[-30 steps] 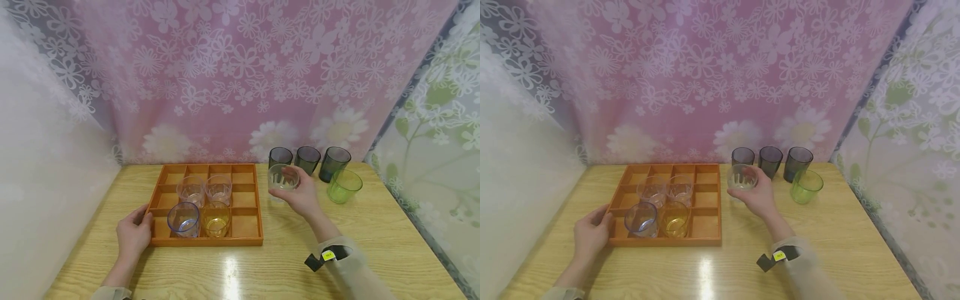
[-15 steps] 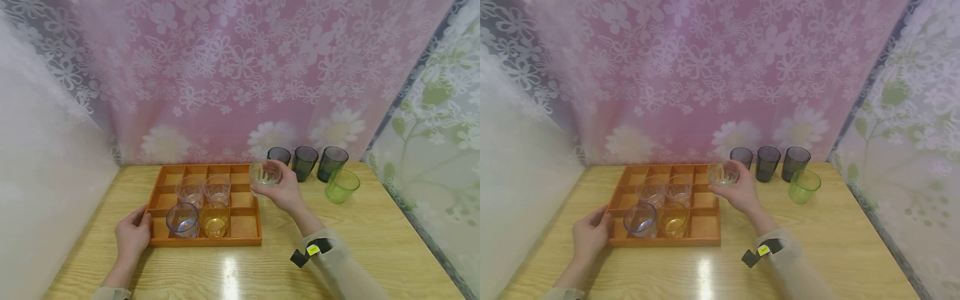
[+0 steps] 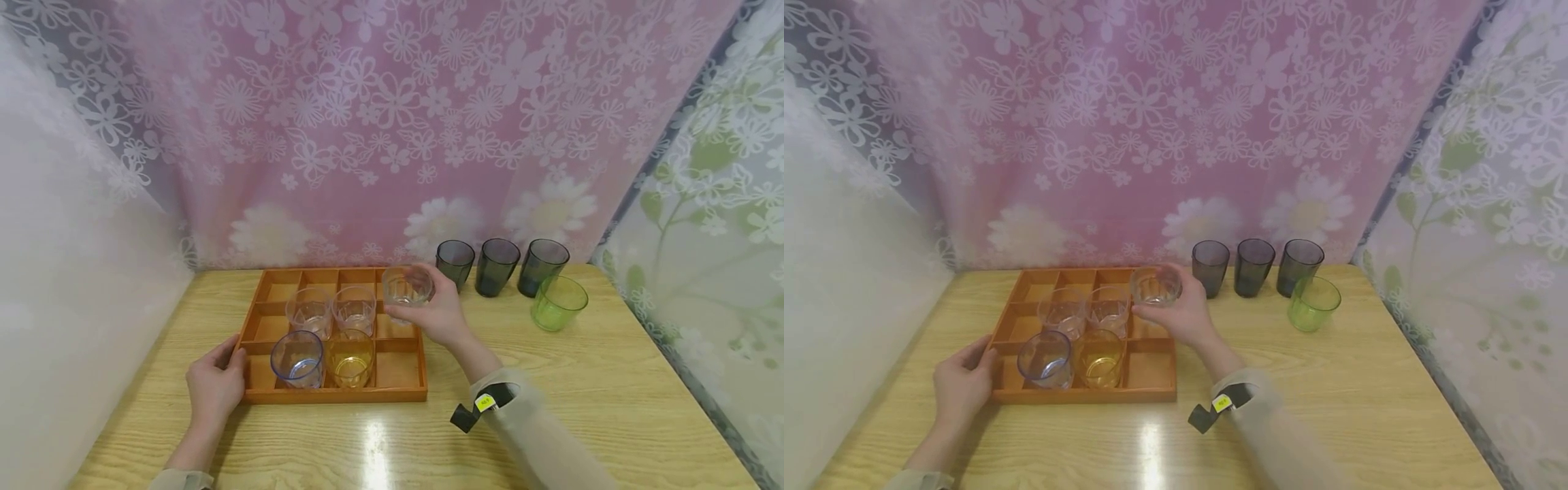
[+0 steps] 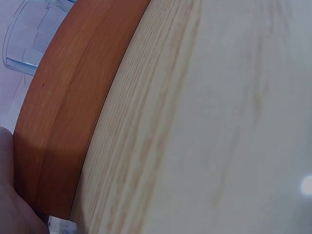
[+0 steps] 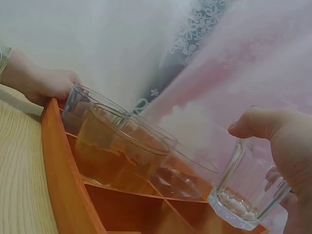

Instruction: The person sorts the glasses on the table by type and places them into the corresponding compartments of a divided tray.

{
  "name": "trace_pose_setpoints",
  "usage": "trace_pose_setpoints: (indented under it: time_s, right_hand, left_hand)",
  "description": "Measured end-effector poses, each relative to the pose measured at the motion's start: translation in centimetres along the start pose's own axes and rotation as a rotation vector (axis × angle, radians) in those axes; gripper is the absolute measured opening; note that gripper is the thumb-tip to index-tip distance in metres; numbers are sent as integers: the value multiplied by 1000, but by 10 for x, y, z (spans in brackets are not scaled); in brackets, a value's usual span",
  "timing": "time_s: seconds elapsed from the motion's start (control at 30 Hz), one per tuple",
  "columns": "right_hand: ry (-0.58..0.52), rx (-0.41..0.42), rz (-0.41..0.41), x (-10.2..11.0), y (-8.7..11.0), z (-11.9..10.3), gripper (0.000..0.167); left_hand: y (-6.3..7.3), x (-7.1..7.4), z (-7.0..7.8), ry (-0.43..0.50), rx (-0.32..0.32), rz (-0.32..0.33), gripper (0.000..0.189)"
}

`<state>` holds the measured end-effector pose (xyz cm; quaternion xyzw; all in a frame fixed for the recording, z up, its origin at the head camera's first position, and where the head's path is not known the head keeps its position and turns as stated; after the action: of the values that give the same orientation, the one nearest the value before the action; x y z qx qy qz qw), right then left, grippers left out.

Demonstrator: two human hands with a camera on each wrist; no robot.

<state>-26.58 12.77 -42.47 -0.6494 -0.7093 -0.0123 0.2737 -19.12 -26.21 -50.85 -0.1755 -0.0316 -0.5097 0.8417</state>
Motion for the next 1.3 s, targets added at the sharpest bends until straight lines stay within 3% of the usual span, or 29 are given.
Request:
trace_pose_setpoints:
  time_s: [0.13, 0.37, 1.03, 1.3]
  right_hand:
    - [0, -13, -32, -4, 3, -15, 77]
    - [-18, -7, -57, -18, 1, 16, 79]
    - [115, -78, -91, -24, 7, 47, 85]
    - [132, -98, -99, -24, 7, 46, 99]
  left_hand:
    - [1, 1, 1, 15, 3, -4, 31]
    - [1, 1, 3, 13, -3, -2, 31]
    - [2, 0, 4, 14, 6, -16, 32]
    - [0, 1, 1, 3, 19, -6, 32]
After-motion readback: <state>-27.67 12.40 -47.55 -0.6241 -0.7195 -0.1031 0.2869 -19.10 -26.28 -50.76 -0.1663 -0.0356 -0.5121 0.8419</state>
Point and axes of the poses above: each hand's wrist, its own y-axis away from the middle knuckle, its own x-axis out of the back of the hand, z = x × y, the point moved 2 cm from there along -y, towards the middle knuckle, and after that the axes turned 14 degrees about y, right-handed, at the moved point
